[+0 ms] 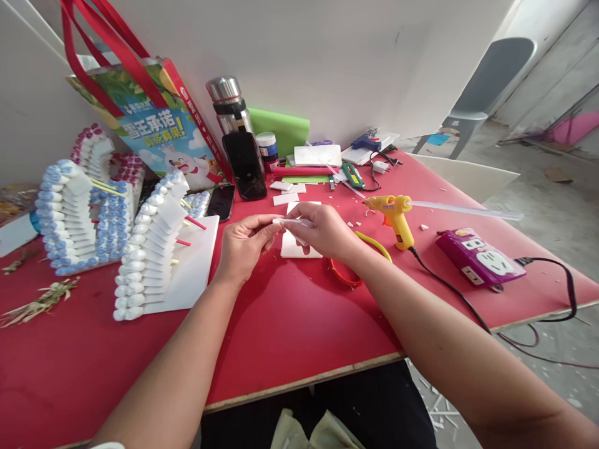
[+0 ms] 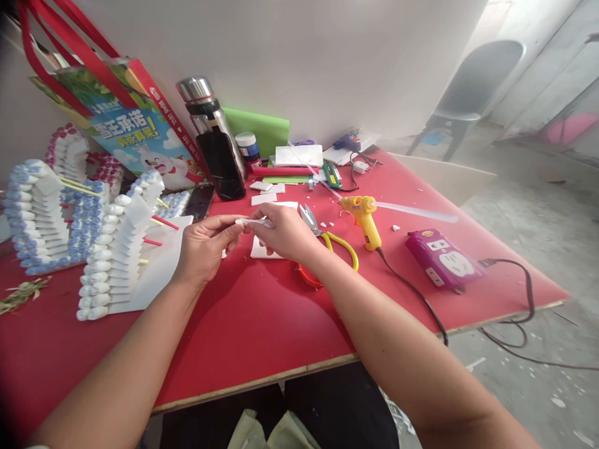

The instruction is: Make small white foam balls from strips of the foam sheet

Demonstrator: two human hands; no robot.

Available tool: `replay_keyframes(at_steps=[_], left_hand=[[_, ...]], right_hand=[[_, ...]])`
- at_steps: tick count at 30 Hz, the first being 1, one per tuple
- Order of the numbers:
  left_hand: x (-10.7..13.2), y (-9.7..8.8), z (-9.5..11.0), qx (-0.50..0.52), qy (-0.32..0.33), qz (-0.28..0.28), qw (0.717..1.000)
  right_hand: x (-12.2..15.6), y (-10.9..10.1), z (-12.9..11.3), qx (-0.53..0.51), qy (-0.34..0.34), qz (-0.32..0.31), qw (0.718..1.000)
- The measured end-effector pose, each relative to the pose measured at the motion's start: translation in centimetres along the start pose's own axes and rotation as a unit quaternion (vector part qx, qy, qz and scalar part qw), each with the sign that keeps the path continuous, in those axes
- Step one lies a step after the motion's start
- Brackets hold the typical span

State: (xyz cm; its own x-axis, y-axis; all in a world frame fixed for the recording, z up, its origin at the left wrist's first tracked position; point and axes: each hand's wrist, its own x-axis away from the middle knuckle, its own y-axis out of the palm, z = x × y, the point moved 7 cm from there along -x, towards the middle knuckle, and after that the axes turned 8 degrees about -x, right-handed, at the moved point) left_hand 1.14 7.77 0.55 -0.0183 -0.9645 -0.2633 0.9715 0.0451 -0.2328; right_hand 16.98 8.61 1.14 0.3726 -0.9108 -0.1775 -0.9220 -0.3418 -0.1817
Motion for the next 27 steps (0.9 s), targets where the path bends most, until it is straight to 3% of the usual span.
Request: replay_keyframes(at_steps=[6, 11, 19, 27], left_hand=[[0.1, 0.3, -0.1, 0.005, -0.008, 0.018, 1.0], [0.1, 0.4, -0.1, 0.038, -0.002, 0.008, 0.999], [0.1, 0.5, 0.0, 0.048, 0.013, -0.03, 0.998], [0.2, 1.1, -0.4, 0.002, -0.012, -0.056, 0.998]], right_hand=[[0.4, -0.1, -1.3, 0.12, -0.07, 0.054, 0.989], [0.7, 0.1, -2.3, 0.173, -0.118, 0.035, 0.977], [0.7, 0.1, -2.3, 0.154, -0.113, -0.017, 0.981], [0.3, 0.1, -1.1, 0.147, -0.075, 0.044, 0.985]])
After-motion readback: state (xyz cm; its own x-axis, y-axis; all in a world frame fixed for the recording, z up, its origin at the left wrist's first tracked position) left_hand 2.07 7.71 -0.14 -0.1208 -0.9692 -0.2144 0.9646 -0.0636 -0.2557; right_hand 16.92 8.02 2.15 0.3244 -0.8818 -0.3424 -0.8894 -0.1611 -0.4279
